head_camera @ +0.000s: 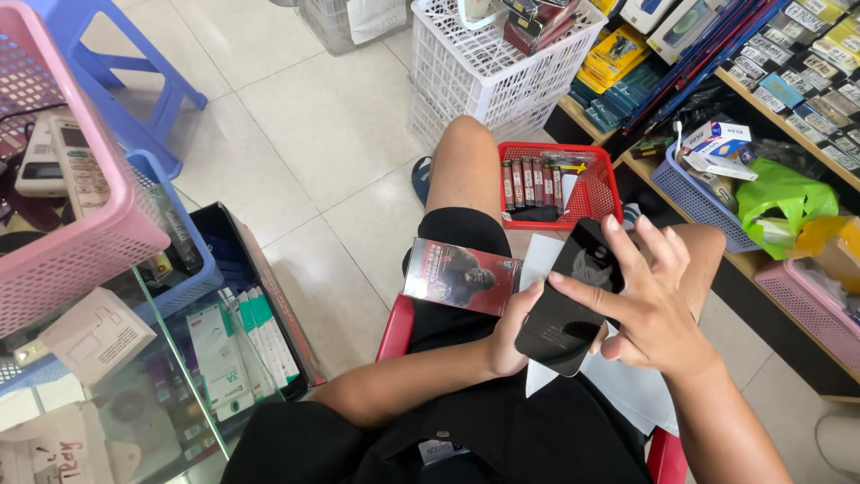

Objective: The recorder is unpacking a mobile screen replacement kit and inspecting the screen.

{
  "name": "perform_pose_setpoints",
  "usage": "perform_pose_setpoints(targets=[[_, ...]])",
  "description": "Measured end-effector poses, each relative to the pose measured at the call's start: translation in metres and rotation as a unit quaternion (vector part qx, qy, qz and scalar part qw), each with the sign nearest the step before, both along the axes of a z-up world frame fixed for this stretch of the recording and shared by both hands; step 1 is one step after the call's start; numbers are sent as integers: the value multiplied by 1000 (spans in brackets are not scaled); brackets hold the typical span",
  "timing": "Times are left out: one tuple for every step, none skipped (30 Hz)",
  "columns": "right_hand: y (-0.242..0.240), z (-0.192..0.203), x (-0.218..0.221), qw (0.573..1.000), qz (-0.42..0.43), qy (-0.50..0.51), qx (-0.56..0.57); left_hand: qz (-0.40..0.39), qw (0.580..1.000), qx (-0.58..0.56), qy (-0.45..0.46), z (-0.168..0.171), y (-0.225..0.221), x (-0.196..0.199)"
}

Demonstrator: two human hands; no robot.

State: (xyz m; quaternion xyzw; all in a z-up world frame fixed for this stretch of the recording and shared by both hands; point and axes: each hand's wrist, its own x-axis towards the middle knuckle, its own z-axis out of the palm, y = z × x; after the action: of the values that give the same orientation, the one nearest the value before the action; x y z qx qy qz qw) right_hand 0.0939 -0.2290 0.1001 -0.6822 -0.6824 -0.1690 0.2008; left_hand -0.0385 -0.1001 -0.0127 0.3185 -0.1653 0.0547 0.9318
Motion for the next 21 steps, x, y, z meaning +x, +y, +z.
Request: perform_pose_setpoints(targets=[[1, 1, 1, 1000, -3, 2, 2, -3, 1000, 2, 2, 4, 2, -2], [2, 3, 3, 1000, -3, 3, 10, -17, 1000, 3, -1, 8, 3, -3], [3, 4, 4, 1000, -4, 5, 17, -31, 999, 3, -3, 11, 4, -5], [6, 6, 5, 1000, -8, 7, 18, -35, 999, 4, -1, 14, 6, -6], [6, 6, 3, 999, -11, 21, 30, -45, 999, 17, 19, 16, 6, -9], [6, 6, 3, 998, -14, 34, 42, -55, 997, 30, 40, 18, 7, -10], [6, 4, 1, 998, -24, 38, 43, -65, 996, 31, 43, 15, 7, -12], [6, 3, -1, 996, -32, 59, 58, -72, 996, 33, 28, 13, 7, -12], [5, 2, -1, 994, -40, 77, 73, -79, 996, 33, 10, 11, 6, -11], [3, 2, 0, 993, -50, 79, 72, -89, 995, 32, 12, 13, 6, -11], [1, 1, -1, 990, -53, 98, 83, -97, 994, 43, 21, 14, 6, -12], [-1, -1, -1, 987, -56, 116, 93, -106, 992, 54, 29, 15, 7, -13], [-3, -1, -2, 986, -65, 121, 94, -115, 991, 54, 35, 15, 6, -14], [-4, 0, -2, 984, -67, 135, 96, -121, 990, 57, 43, 16, 6, -16], [-4, 0, -1, 982, -69, 146, 101, -127, 989, 63, 49, 17, 8, -16], [-3, 4, -5, 980, -79, 149, 105, -137, 987, 66, 53, 17, 10, -17], [-2, 9, -7, 978, -83, 165, 101, -138, 986, 80, 43, 18, 12, -16], [-1, 14, -11, 975, -87, 181, 98, -139, 985, 95, 33, 19, 14, -17], [-3, 19, -12, 974, -94, 182, 101, -146, 984, 97, 34, 18, 16, -18], [-4, 25, -15, 965, -83, 228, 102, -151, 982, 110, 8, 16, 19, -19], [-5, 32, -17, 954, -72, 272, 103, -155, 980, 124, -20, 16, 22, -20]])
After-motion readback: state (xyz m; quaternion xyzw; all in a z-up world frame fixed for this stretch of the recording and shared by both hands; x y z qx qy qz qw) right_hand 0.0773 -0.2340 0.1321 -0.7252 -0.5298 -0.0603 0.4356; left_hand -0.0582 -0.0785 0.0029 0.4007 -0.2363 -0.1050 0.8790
